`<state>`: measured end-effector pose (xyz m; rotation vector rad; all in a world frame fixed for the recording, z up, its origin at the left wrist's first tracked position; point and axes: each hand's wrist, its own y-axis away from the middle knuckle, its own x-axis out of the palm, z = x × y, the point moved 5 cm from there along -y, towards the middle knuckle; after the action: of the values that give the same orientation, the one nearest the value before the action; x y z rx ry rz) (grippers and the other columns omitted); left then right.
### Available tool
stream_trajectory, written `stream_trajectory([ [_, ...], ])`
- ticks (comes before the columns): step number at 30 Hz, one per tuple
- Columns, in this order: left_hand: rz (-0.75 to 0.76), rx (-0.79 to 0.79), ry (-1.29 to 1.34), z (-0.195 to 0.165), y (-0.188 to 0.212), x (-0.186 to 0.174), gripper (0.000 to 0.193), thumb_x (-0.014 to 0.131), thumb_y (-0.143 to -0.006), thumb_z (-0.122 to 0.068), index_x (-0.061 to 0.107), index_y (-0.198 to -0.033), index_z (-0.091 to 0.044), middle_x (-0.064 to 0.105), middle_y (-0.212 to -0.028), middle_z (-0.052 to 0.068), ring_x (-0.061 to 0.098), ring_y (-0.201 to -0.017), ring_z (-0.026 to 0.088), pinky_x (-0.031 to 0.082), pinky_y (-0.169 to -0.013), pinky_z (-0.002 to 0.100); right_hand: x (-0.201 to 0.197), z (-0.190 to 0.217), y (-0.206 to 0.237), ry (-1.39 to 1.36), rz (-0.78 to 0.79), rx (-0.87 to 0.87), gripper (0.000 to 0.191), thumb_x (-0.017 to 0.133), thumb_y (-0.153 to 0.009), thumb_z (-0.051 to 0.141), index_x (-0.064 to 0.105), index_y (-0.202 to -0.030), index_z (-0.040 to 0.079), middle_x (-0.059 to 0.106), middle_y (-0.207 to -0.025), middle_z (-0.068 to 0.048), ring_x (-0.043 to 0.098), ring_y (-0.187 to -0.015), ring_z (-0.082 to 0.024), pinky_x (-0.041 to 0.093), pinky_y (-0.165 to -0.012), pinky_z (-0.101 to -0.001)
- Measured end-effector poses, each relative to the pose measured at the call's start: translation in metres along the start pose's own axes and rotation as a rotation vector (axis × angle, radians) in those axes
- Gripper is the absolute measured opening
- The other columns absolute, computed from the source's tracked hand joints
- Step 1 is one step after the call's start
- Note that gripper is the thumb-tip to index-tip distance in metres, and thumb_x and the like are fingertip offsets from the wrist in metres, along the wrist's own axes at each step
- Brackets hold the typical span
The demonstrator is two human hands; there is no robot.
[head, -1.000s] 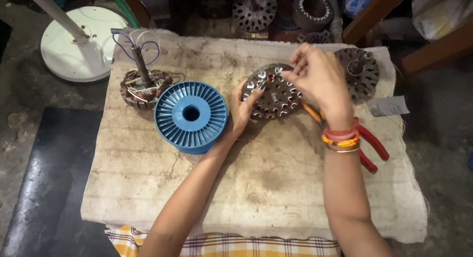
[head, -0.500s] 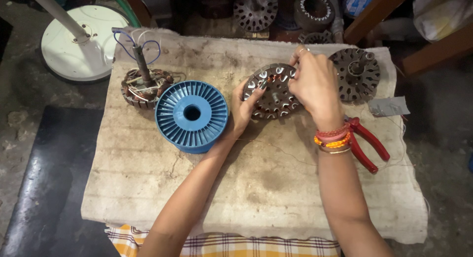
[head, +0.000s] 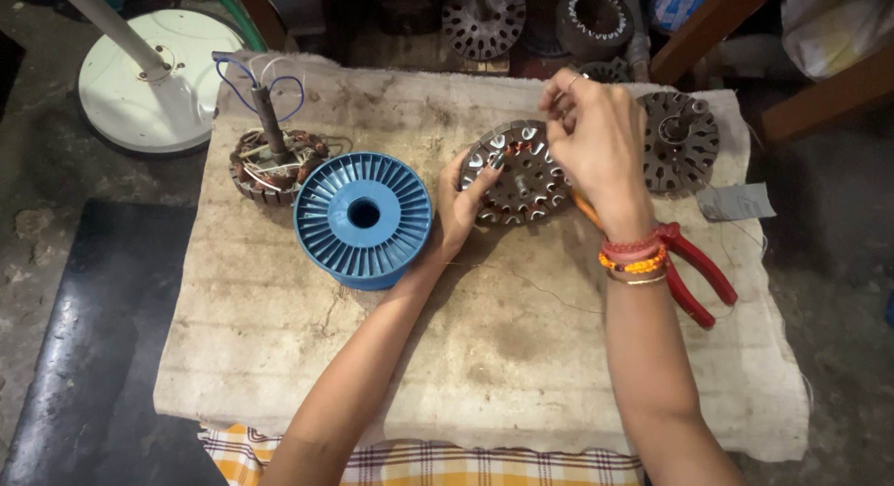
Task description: The person holds a motor stator core on a cloth-covered bench and threads enameled copper wire through its slots, pressing each turn into place by hand. They briefly use pliers on the core, then wind the wire onto a blue plastic spool, lifting the wound spool at the end.
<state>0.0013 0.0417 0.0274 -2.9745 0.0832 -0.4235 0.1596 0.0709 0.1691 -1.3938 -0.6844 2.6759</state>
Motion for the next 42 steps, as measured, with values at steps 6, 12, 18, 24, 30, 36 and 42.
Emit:
stream_trajectory([
  [6, 0.018, 0.037, -0.021, -0.006, 0.001, 0.001, 0.030, 0.066, -0.099, -0.017, 0.065, -0.123, 0.001, 0.070, -0.101, 0.000, 0.061, -0.090, 0.008, 0.050, -0.082, 0.024, 0.016, -0.014, -0.006, -0.014, -0.116, -0.088, 0.020, 0.072, -0.083, -0.007, 0.074, -0.096, 0.008, 0.078, -0.087, -0.005, 0.074, -0.071, -0.013, 0.056, -0.068, -0.0273],
  [12, 0.009, -0.010, 0.032, -0.005, 0.000, 0.003, 0.031, 0.066, -0.097, -0.018, 0.065, -0.122, 0.001, 0.071, -0.099, 0.000, 0.063, -0.088, 0.008, 0.051, -0.078, 0.024, 0.023, -0.008, -0.007, -0.161, -0.166, -0.185, 0.019, 0.072, -0.086, -0.009, 0.073, -0.098, 0.006, 0.077, -0.088, -0.004, 0.072, -0.074, -0.010, 0.051, -0.062, -0.0234],
  [18, 0.002, -0.006, -0.025, -0.006, 0.001, 0.002, 0.031, 0.067, -0.099, -0.019, 0.067, -0.122, 0.001, 0.068, -0.094, 0.000, 0.058, -0.082, 0.008, 0.047, -0.073, 0.024, 0.023, -0.003, -0.009, -0.439, -0.045, -0.075, 0.015, 0.072, -0.089, -0.007, 0.071, -0.098, 0.006, 0.074, -0.091, -0.001, 0.068, -0.076, -0.006, 0.047, -0.061, -0.0180],
  [24, 0.002, 0.010, 0.002, -0.007, 0.000, 0.003, 0.031, 0.066, -0.098, -0.020, 0.065, -0.121, 0.000, 0.069, -0.097, -0.001, 0.060, -0.085, 0.007, 0.049, -0.076, 0.024, 0.022, -0.003, -0.009, -0.588, 0.060, -0.069, 0.015, 0.068, -0.090, -0.008, 0.068, -0.097, 0.005, 0.072, -0.093, -0.001, 0.067, -0.084, -0.006, 0.051, -0.071, -0.0182],
  [30, -0.001, -0.020, -0.027, -0.005, 0.001, 0.002, 0.031, 0.067, -0.099, -0.018, 0.066, -0.123, 0.001, 0.066, -0.094, 0.000, 0.055, -0.081, 0.008, 0.045, -0.071, 0.025, 0.021, 0.002, -0.007, -0.669, 0.139, -0.051, 0.017, 0.070, -0.088, -0.009, 0.065, -0.094, 0.007, 0.072, -0.092, -0.002, 0.068, -0.084, -0.007, 0.054, -0.075, -0.0206],
  [36, 0.027, 0.048, -0.016, -0.007, 0.000, 0.002, 0.030, 0.065, -0.099, -0.020, 0.066, -0.122, 0.001, 0.070, -0.100, 0.001, 0.063, -0.090, 0.009, 0.051, -0.082, 0.025, -0.001, 0.004, -0.006, -0.638, 0.182, -0.030, 0.019, 0.072, -0.087, -0.008, 0.064, -0.097, 0.007, 0.071, -0.094, -0.003, 0.068, -0.085, -0.008, 0.057, -0.077, -0.0233],
  [42, 0.016, 0.069, -0.050, -0.004, 0.000, 0.000, 0.032, 0.065, -0.099, -0.021, 0.067, -0.121, 0.001, 0.071, -0.099, 0.002, 0.062, -0.090, 0.010, 0.050, -0.082, 0.026, -0.031, -0.021, 0.003, -0.320, 0.352, 0.135, 0.022, 0.072, -0.079, -0.008, 0.067, -0.096, 0.004, 0.072, -0.088, -0.004, 0.068, -0.076, -0.009, 0.056, -0.069, -0.0248],
])
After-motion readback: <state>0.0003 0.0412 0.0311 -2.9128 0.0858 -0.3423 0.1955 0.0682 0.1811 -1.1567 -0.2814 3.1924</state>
